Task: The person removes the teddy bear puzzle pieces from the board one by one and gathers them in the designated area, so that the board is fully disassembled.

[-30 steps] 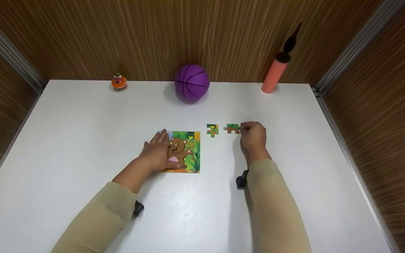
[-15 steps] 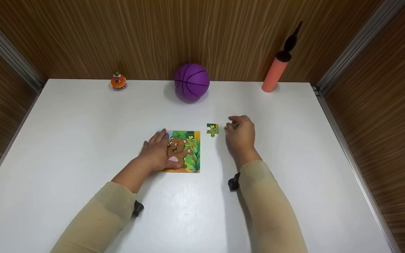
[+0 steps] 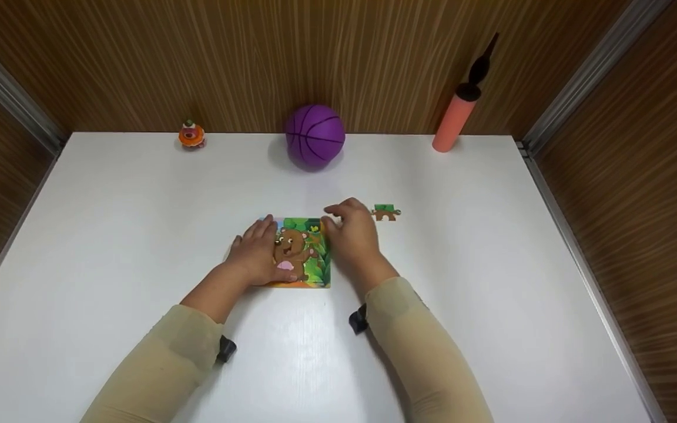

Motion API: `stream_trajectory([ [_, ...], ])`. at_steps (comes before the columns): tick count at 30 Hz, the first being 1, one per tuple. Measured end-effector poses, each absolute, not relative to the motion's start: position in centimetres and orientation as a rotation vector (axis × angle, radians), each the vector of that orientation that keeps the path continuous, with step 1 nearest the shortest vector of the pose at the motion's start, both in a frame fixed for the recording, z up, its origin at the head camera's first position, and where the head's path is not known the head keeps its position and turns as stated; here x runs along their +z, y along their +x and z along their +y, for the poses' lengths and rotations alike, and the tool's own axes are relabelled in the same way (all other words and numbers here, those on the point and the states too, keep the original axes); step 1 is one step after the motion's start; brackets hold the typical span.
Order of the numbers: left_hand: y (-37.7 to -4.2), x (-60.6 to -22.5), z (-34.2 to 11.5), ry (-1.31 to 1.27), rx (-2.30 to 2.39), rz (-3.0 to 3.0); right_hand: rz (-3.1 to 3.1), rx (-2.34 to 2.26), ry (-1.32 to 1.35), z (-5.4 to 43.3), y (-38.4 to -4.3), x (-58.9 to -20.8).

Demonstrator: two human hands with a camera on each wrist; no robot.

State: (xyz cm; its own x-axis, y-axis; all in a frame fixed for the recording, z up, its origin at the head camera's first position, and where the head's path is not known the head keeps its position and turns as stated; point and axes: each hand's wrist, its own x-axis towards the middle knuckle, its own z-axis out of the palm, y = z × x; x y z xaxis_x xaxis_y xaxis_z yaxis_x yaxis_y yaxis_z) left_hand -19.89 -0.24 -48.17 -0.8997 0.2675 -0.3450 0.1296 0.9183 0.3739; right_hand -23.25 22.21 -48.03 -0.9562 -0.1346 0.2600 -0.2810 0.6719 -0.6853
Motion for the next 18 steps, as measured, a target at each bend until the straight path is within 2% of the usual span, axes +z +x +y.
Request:
stream_trajectory([
  [18,-19.8,-48.4,-0.5,0.288,0.515,2.7,-2.855,1.075,0.528,16.6,-21.8,-48.5],
])
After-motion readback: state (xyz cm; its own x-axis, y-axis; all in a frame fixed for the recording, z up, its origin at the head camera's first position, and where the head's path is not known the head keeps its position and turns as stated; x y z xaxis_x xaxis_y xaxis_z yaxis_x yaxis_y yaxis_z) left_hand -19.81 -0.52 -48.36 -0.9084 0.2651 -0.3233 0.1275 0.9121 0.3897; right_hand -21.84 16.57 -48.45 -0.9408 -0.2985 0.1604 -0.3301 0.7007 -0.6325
